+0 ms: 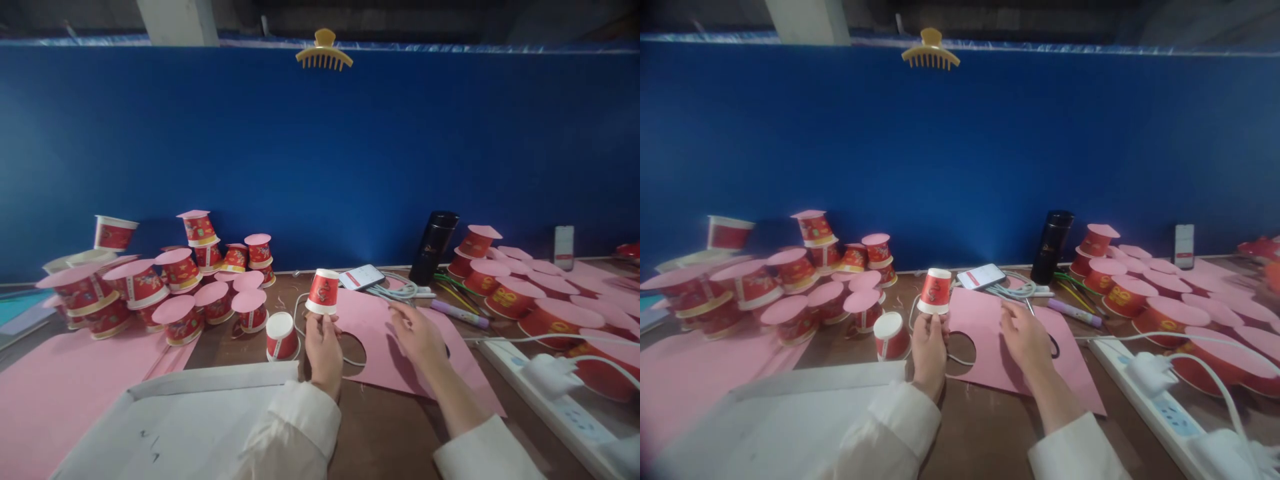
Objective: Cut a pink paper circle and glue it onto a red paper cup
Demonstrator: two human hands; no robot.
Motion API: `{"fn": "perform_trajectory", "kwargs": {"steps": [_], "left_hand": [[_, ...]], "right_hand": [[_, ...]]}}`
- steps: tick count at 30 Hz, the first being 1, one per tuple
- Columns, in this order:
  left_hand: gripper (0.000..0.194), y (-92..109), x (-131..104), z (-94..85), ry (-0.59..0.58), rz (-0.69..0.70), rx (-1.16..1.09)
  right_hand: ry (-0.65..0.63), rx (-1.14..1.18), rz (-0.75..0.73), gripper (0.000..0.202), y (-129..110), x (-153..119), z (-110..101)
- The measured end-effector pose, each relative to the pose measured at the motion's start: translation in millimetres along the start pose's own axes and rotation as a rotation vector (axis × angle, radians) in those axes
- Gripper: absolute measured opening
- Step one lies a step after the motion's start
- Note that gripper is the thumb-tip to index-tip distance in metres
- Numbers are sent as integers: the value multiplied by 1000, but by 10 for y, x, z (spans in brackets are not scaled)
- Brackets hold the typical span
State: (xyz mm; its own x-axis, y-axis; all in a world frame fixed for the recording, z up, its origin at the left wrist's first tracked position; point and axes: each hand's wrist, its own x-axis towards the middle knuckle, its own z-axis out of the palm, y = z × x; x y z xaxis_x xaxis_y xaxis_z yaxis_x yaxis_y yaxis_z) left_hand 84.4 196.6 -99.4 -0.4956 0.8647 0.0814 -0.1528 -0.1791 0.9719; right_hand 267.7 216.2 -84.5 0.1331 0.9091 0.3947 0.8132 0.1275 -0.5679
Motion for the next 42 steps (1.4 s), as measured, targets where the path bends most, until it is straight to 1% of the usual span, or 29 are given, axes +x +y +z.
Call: {"fn": "perform_trajectory", "kwargs": {"steps": [2,4,7,9,12,16,18,21,23,26,29,31,34,36,38,42], "left_hand": [[18,2,-35,12,-41,3,34],[17,10,-104,26,-116,41,87],[16,22,-254,53,-291,151,139],[18,26,-345,74,-410,176,140],[17,30,-416,93,-468,193,128],[15,39,-426,88,-479,226,131],[15,44,-435,79,-479,235,148],[18,48,-453,73,-486,218,140],[20,51,-447,73,-474,193,96],[18,67,-393,68,-381,168,63],[17,100,-314,55,-268,143,70],[17,120,-276,51,-225,107,51],[18,123,-253,63,-194,56,16],[19,99,-250,81,-198,28,-8],[20,61,-248,98,-205,-4,-46],[21,1,-239,115,-197,-34,-24]], "right_hand": [[-115,-71,-93,43,-54,-44,64],[-208,-143,-168,44,-141,-108,137],[-293,-257,-228,37,-255,-204,205],[-345,-325,-257,30,-288,-249,217],[-397,-410,-265,26,-290,-278,210],[-431,-484,-250,28,-302,-285,168],[-460,-504,-262,25,-328,-287,136],[-479,-512,-286,20,-369,-281,100],[-462,-511,-268,23,-387,-267,97],[-451,-487,-229,30,-406,-252,103],[-485,-412,-253,33,-436,-280,89],[-517,-304,-281,33,-464,-324,70],[-542,-160,-300,32,-497,-387,60],[-525,-152,-282,32,-495,-392,67],[-478,-185,-226,33,-468,-342,73],[-341,-302,-48,39,-366,-77,42]]}}
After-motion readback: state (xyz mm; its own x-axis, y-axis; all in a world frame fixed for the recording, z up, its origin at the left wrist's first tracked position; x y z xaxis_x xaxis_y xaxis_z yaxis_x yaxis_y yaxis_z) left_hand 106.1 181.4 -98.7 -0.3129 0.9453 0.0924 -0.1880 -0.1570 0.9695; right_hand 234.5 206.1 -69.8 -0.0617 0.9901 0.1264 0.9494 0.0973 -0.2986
